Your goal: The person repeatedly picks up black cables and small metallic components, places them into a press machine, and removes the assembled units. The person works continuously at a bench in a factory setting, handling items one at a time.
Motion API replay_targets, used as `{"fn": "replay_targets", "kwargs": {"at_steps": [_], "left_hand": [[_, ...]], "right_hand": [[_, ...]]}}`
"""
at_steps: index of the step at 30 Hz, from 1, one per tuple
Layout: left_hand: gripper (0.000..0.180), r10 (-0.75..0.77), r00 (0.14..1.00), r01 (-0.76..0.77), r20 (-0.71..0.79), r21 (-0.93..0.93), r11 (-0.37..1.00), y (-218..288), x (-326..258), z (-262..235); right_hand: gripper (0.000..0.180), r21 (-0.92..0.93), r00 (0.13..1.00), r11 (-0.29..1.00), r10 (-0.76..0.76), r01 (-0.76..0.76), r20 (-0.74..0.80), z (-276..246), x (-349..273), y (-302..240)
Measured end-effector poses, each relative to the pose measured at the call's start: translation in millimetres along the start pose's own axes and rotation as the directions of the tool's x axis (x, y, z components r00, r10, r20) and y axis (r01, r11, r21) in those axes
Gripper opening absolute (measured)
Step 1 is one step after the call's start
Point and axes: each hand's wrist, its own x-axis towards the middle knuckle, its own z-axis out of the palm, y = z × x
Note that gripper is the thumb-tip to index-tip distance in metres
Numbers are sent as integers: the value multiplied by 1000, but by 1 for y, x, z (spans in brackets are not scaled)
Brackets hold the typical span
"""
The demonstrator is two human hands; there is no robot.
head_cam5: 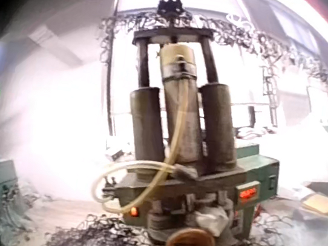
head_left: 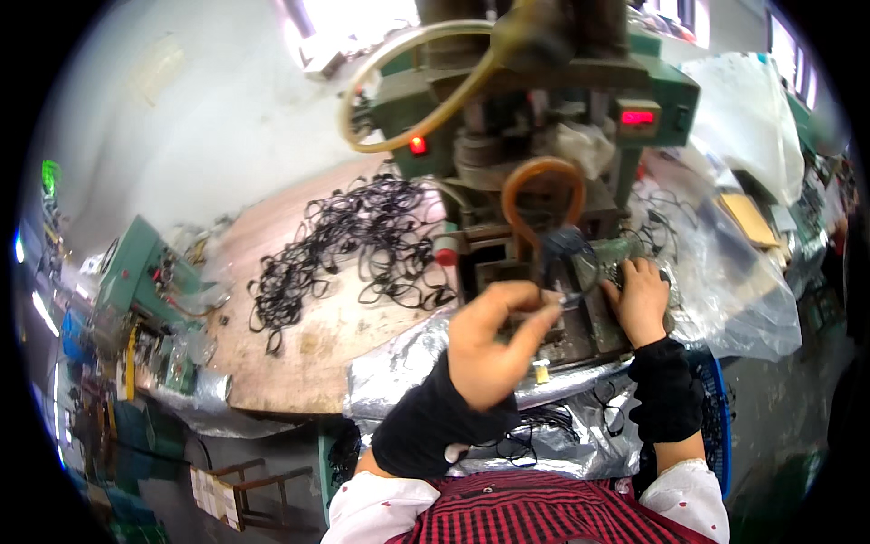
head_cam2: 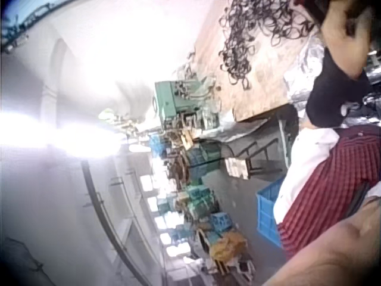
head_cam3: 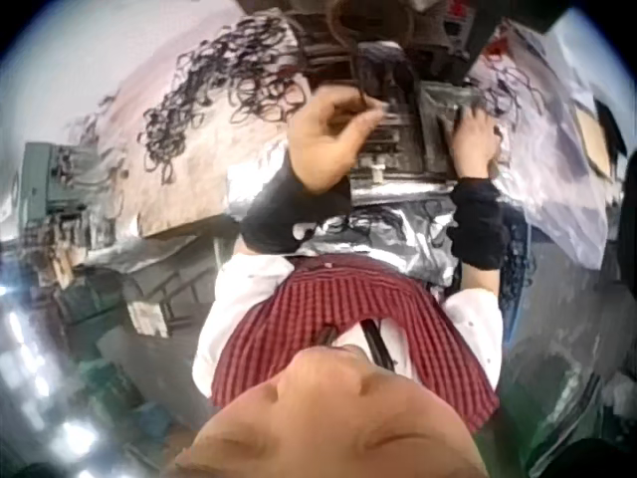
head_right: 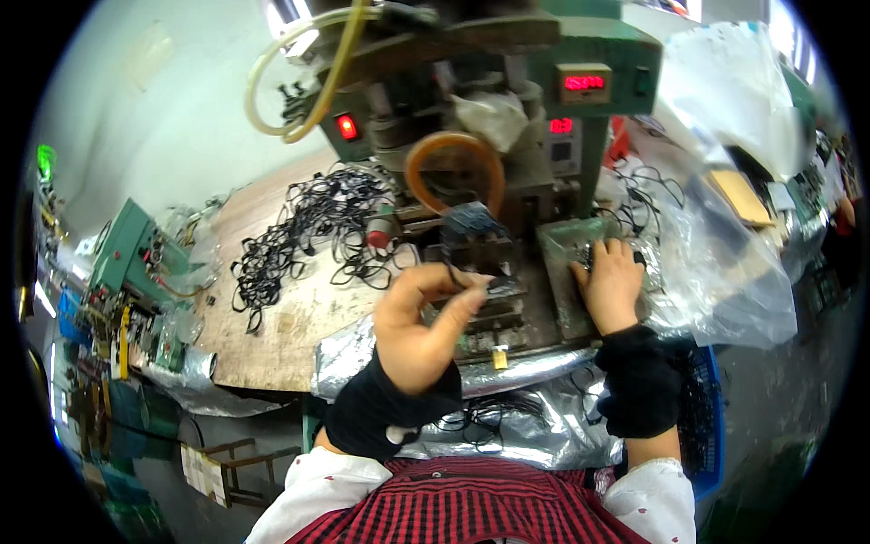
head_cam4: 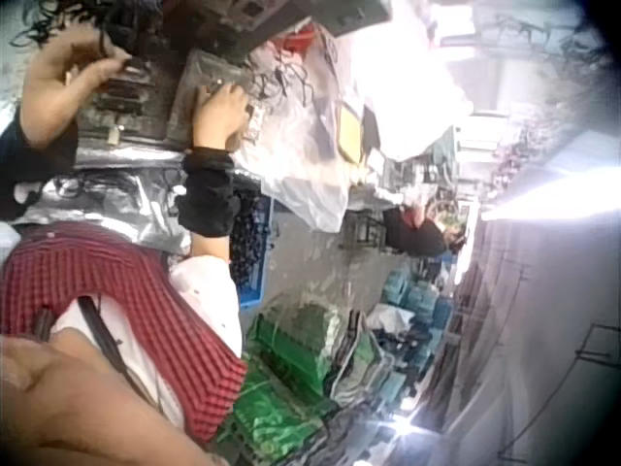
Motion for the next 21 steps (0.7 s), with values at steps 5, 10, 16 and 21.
{"fn": "replay_targets", "kwargs": {"at_steps": [5,10,16,21], "left_hand": [[30,33,961,-1,-274,115,993,0,-49,-16],[22,-70,952,204,-299,446,872,-39,-11,-84],[17,-259,940,-73,222,873,483,-215,-22,-138],[13,-506,859,283,77,753,594,-182,-40,-139]], "right_hand": [[11,214,981,976,0,43,-196,10,-8,9],[9,395,951,913,25,104,-309,12,-5,17],[17,657,939,754,244,-26,-244,11,-3,-1],[17,960,816,36,537,-278,216,2,-41,36]]}}
